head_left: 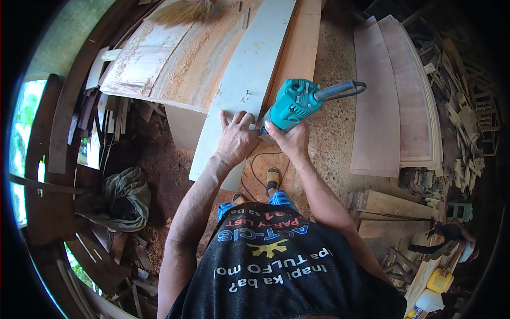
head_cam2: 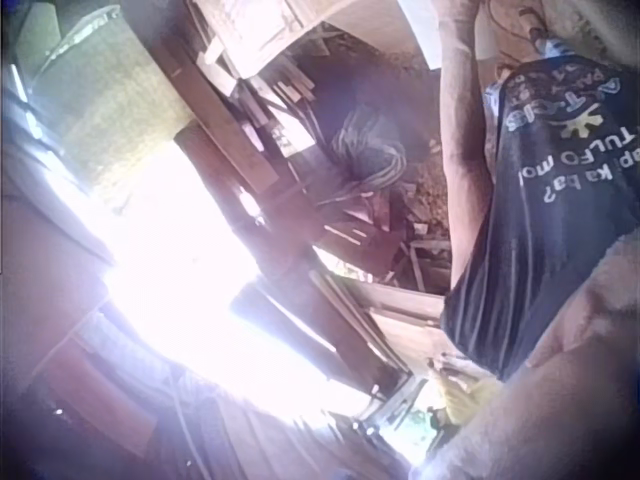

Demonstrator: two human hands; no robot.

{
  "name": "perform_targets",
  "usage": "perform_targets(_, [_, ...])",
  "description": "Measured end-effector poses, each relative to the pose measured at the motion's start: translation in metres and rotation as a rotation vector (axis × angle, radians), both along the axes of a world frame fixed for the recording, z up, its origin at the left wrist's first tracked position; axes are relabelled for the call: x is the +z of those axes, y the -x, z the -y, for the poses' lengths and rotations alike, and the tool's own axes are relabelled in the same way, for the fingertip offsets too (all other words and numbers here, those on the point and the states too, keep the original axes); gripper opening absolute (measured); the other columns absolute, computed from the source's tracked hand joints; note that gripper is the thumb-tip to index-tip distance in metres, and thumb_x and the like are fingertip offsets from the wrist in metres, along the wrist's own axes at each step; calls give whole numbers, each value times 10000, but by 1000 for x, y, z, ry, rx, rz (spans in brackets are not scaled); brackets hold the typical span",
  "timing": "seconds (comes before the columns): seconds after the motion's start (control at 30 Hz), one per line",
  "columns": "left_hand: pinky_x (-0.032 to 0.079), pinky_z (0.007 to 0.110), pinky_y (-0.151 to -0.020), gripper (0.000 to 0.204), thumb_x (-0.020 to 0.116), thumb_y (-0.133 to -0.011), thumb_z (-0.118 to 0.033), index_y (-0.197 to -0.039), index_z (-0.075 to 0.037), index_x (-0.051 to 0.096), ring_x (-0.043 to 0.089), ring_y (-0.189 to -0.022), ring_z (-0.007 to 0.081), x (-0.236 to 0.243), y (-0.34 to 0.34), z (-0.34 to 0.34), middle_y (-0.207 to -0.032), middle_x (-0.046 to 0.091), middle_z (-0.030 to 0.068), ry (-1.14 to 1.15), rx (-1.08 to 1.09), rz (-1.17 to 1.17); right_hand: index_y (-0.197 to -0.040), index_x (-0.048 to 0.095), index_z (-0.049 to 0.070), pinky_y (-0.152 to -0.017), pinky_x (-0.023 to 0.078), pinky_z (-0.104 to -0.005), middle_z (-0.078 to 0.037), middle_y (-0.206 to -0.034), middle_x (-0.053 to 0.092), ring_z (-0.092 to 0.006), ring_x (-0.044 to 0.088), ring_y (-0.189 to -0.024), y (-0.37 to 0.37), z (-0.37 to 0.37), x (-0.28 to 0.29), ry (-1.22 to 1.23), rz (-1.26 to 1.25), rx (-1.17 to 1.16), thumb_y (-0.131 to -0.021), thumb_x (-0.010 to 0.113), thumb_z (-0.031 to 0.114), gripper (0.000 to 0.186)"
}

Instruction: The person uses a handheld power router to shape the edge of a wooden board, guiding the tool along the wood while stabilizing the piece by hand on a workbench.

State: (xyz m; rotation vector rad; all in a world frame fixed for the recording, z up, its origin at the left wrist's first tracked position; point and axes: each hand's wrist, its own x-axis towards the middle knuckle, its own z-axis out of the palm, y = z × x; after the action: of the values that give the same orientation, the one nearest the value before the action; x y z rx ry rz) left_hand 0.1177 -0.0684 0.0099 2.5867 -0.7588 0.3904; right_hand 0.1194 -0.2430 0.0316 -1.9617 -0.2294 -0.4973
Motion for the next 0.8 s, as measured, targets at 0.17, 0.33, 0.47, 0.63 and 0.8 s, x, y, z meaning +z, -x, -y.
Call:
perform_targets(0.17, [291,725,-960,234,738,-716,-310,-869,-134,711,469,-1082,246,5,-7,0,-1014,498,42,-80,-52,-75,-1032,551,29,-721,545,-358,-86,-875,679,-222,680,-806,-2,4,-6,-3,-21,-13,-722,815,316,499])
perform_targets(0.33, [310,542,-900,171,734,-697,-315,-687,-150,689,494,-1003,227,2,-10,1,-905,508,27,-62,-43,77,-1031,552,28,-724,548,-347,-88,-880,682,-220,686,-816,-4,4,-4,25,-44,-7,-718,820,329,510])
perform_targets(0.47, [317,577,-895,160,738,-697,-325,-707,-169,701,493,-1010,223,4,-10,1,-915,511,24,-94,-46,57,-1027,558,26,-730,550,-353,-90,-893,683,-220,687,-824,-6,5,-5,24,-26,-16,-718,820,332,507])
perform_targets(0.63, [326,668,-908,194,704,-766,-321,-841,-143,723,504,-1041,224,10,-13,3,-969,545,38,-159,-44,-45,-1043,565,28,-747,552,-359,-93,-913,684,-222,689,-838,-10,7,-7,21,-20,-6,-716,820,334,515])
perform_targets(0.8, [317,682,-913,173,689,-781,-294,-854,-142,725,510,-1045,225,7,-16,5,-967,552,39,-147,-41,-35,-1023,581,31,-746,551,-354,-87,-910,687,-207,687,-839,-12,7,-5,2,-16,-8,-718,822,317,483])
